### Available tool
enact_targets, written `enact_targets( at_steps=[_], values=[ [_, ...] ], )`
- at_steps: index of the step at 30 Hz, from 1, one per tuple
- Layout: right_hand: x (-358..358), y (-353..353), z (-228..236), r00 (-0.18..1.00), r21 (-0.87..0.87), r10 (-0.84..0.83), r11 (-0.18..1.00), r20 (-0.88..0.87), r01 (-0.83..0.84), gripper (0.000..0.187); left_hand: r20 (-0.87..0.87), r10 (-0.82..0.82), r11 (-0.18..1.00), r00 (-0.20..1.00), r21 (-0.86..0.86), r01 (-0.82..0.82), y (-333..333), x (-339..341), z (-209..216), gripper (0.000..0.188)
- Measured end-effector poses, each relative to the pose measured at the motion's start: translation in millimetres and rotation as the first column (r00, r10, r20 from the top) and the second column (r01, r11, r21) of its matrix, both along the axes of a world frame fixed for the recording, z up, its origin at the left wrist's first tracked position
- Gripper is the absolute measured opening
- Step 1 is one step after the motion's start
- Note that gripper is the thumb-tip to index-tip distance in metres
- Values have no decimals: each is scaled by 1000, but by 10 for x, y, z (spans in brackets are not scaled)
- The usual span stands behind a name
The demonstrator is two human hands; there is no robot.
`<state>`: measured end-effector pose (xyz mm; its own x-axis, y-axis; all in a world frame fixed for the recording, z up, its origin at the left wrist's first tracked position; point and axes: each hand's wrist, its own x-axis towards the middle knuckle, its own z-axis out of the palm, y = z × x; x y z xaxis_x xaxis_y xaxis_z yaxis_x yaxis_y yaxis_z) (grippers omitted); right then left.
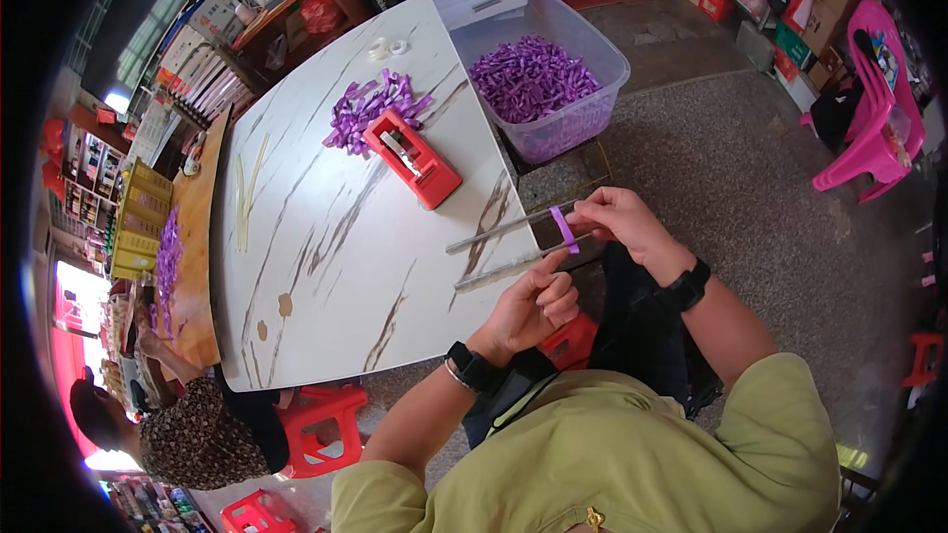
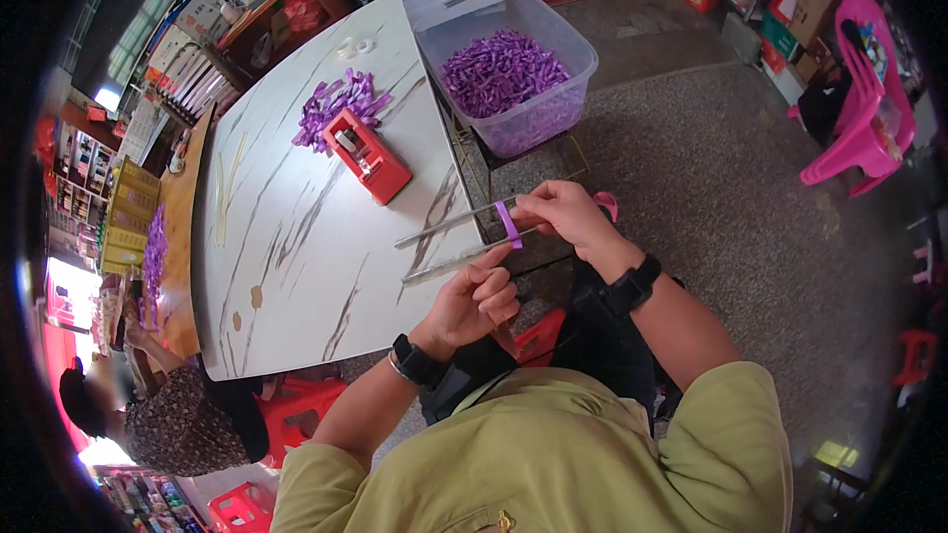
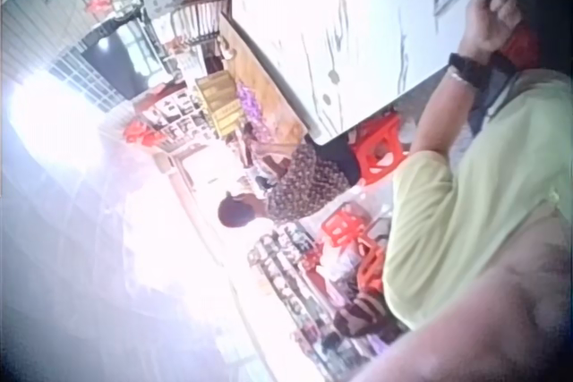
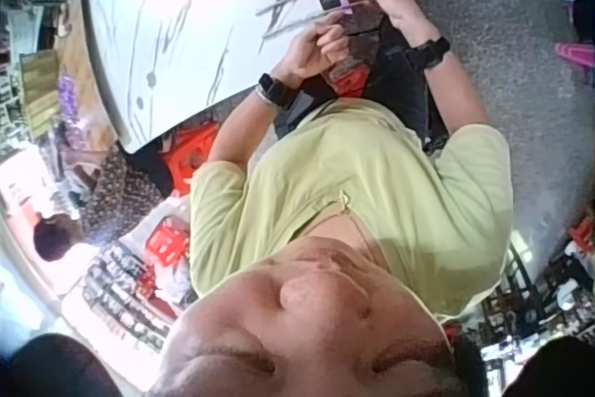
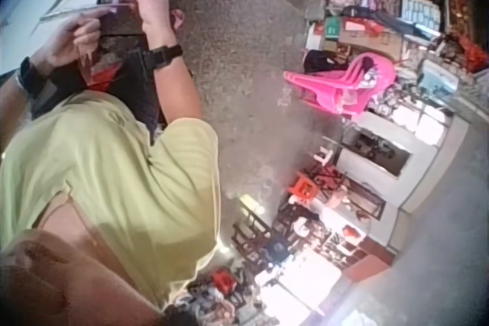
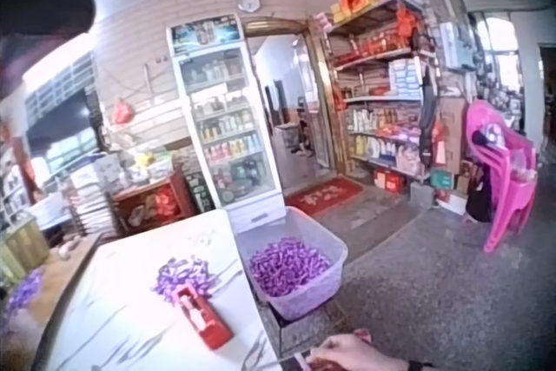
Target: Assembling purple ribbons into bows at a workspace table.
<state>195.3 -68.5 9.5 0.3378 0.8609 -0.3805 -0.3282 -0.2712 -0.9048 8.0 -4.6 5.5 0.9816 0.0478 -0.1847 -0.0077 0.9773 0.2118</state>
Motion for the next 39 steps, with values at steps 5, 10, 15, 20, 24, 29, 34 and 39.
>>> enact_targets(
  at_steps=[5,10,15,20,24,29,34,39],
  values=[
    [12,-26,32,1000,-48,13,999,-11,-13,14,14,-3,1000,1000,19,3,7,-5,-35,36],
    [75,-41,-103,992,-103,11,994,-126,-24,15,21,-7,1000,1000,9,7,10,3,-25,33],
    [112,-22,-255,977,-120,39,991,-209,-65,14,5,2,1000,1000,16,-2,5,-6,-35,38],
    [133,16,-423,945,-80,100,988,-313,-131,16,-8,-3,1000,1000,1,3,3,0,-25,39],
    [93,62,-435,949,-120,98,983,-298,-139,17,-13,-2,1000,1000,10,2,5,-6,-30,39],
    [59,124,-521,908,-120,161,968,-387,-223,18,-11,-9,1000,1000,20,9,7,3,-39,40],
    [-75,195,-680,784,-20,194,967,-590,-254,18,-4,-5,1000,1000,12,5,12,-9,-57,41],
    [-141,276,-968,464,274,358,931,-810,-240,19,-8,-7,1000,1000,22,8,9,-8,-45,42]
  ],
)
